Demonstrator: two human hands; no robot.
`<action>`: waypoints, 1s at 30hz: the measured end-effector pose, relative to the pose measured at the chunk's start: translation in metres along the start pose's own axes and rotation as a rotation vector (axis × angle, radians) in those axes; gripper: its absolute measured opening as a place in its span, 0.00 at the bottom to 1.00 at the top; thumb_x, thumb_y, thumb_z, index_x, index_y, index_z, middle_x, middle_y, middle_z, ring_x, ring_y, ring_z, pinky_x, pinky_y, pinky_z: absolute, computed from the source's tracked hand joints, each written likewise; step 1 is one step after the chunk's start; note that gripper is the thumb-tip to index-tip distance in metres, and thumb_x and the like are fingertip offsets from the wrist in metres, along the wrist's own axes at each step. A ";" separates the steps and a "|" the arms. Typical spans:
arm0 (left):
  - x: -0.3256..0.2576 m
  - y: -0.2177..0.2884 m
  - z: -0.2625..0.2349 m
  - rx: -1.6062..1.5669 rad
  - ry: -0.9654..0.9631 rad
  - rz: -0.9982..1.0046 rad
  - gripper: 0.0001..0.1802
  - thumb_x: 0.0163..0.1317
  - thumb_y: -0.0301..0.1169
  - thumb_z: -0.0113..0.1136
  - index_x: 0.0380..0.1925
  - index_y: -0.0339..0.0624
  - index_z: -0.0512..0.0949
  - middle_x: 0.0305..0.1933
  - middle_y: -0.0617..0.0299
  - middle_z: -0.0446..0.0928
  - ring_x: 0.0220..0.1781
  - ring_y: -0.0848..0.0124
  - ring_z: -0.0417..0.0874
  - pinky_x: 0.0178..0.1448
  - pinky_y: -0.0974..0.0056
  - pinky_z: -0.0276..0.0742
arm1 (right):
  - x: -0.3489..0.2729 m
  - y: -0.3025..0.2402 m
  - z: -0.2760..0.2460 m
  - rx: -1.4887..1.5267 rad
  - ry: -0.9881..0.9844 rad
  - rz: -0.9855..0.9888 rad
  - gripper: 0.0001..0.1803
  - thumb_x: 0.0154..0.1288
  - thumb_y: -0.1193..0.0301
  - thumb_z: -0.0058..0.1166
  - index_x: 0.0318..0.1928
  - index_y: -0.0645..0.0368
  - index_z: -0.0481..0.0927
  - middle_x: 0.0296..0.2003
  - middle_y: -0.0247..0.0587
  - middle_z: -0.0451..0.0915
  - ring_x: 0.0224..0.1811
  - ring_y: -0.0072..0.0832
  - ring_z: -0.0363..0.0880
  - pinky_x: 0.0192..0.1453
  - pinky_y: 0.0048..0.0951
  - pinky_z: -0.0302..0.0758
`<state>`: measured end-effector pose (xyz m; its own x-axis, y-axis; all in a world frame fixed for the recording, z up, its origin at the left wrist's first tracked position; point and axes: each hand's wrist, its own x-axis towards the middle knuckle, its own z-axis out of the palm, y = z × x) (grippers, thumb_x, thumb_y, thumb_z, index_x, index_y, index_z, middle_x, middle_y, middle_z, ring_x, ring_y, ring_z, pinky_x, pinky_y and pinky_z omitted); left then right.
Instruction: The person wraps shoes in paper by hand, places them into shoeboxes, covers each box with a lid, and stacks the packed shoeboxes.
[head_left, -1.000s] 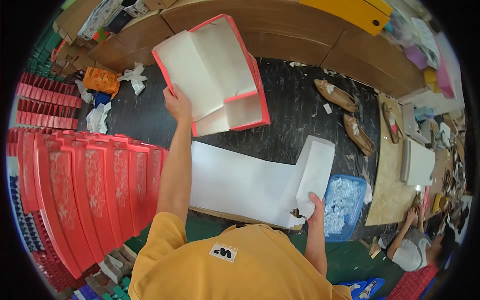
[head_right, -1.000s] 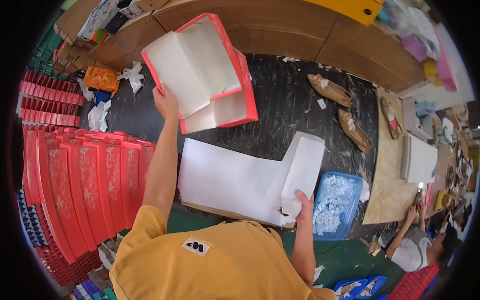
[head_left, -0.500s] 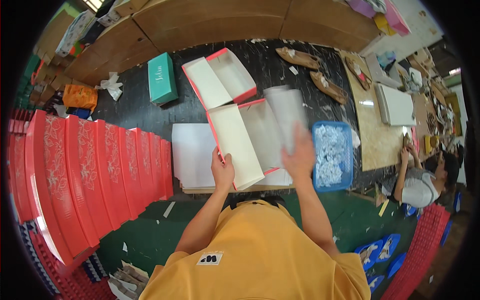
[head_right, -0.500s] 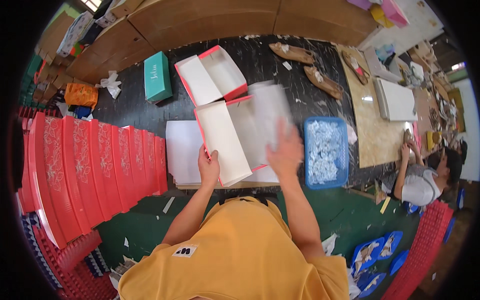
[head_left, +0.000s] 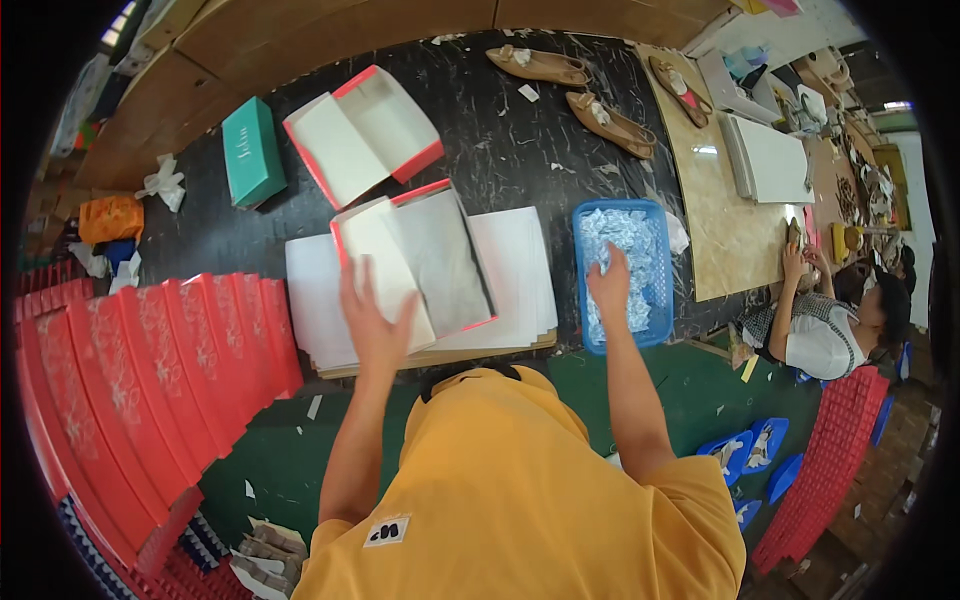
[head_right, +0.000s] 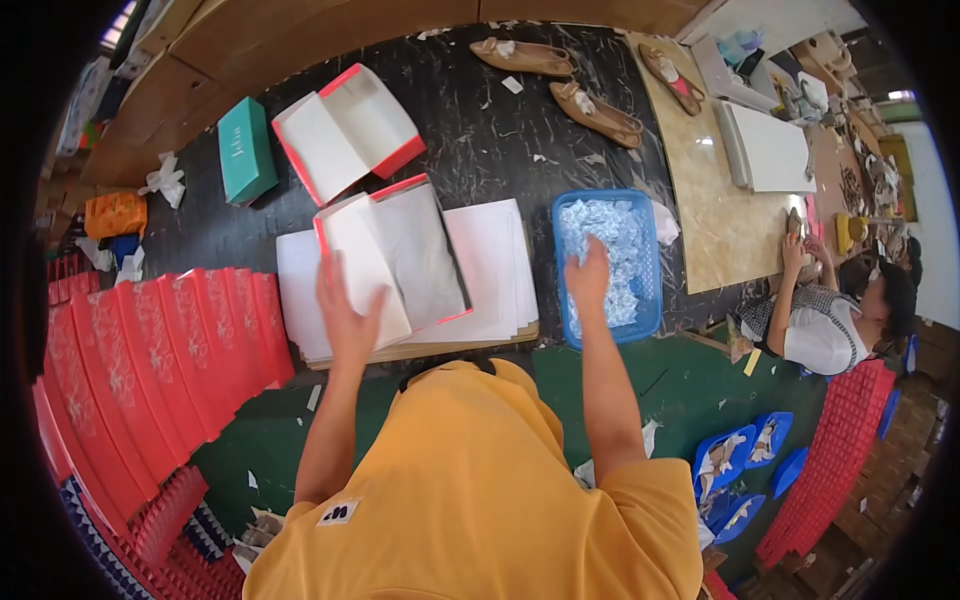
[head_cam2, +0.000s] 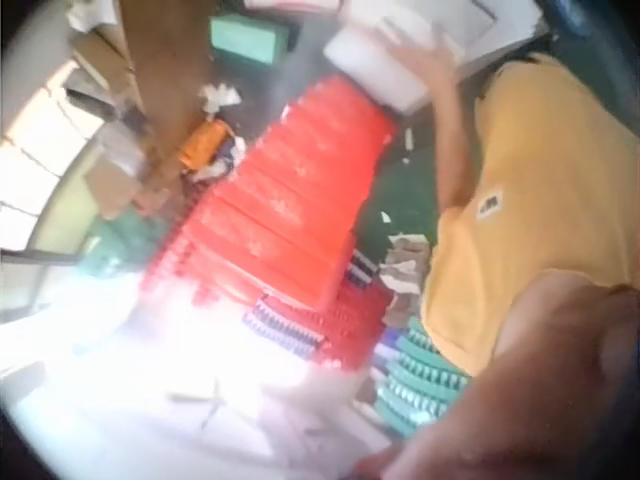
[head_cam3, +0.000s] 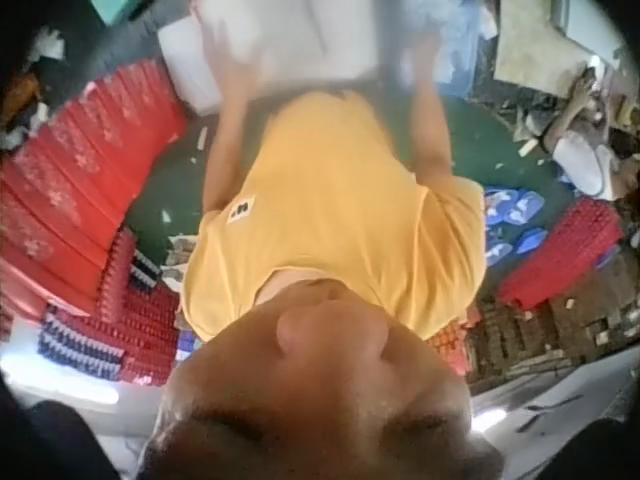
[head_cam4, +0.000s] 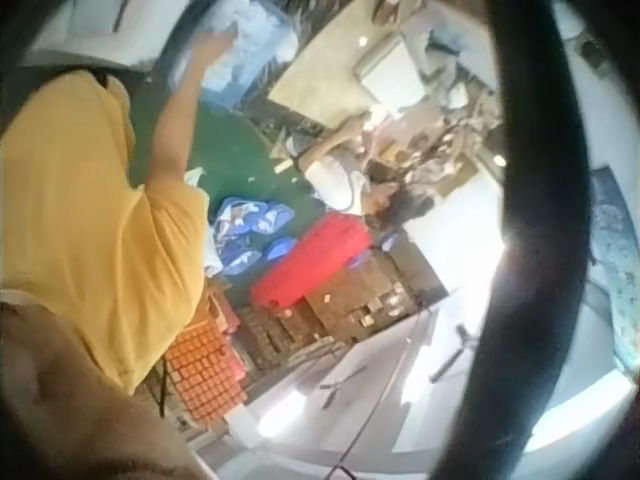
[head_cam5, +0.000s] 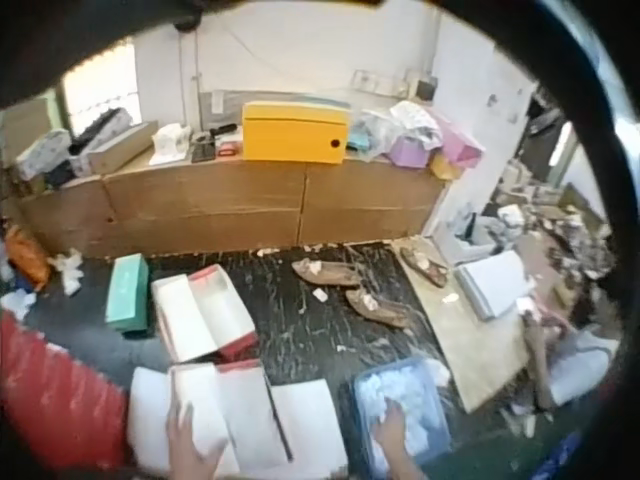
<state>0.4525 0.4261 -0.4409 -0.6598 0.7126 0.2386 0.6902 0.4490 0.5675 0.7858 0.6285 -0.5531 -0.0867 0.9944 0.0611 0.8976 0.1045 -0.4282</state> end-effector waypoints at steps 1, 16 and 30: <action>-0.002 0.022 0.010 0.068 -0.197 0.129 0.47 0.62 0.45 0.69 0.77 0.43 0.59 0.79 0.40 0.55 0.79 0.41 0.56 0.77 0.37 0.53 | -0.005 0.028 0.005 -0.164 0.043 0.053 0.25 0.61 0.70 0.62 0.61 0.54 0.80 0.57 0.53 0.82 0.59 0.49 0.81 0.63 0.45 0.77; -0.018 -0.070 0.015 0.319 -0.033 0.094 0.47 0.60 0.44 0.70 0.76 0.42 0.62 0.74 0.36 0.65 0.79 0.50 0.64 0.77 0.34 0.57 | 0.004 0.106 -0.041 0.445 -0.139 0.416 0.19 0.71 0.63 0.55 0.53 0.62 0.86 0.31 0.46 0.89 0.36 0.35 0.88 0.43 0.36 0.79; -0.014 0.070 0.058 0.012 -0.653 -0.197 0.59 0.54 0.45 0.70 0.81 0.46 0.48 0.84 0.35 0.38 0.84 0.32 0.34 0.77 0.20 0.38 | -0.020 -0.180 0.034 1.019 -0.930 0.437 0.38 0.76 0.45 0.49 0.75 0.56 0.65 0.61 0.49 0.77 0.59 0.38 0.78 0.56 0.45 0.78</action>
<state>0.5274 0.4784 -0.4500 -0.4615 0.7942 -0.3953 0.5813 0.6073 0.5416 0.6109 0.5899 -0.5081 -0.4917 0.5591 -0.6675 0.2678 -0.6324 -0.7269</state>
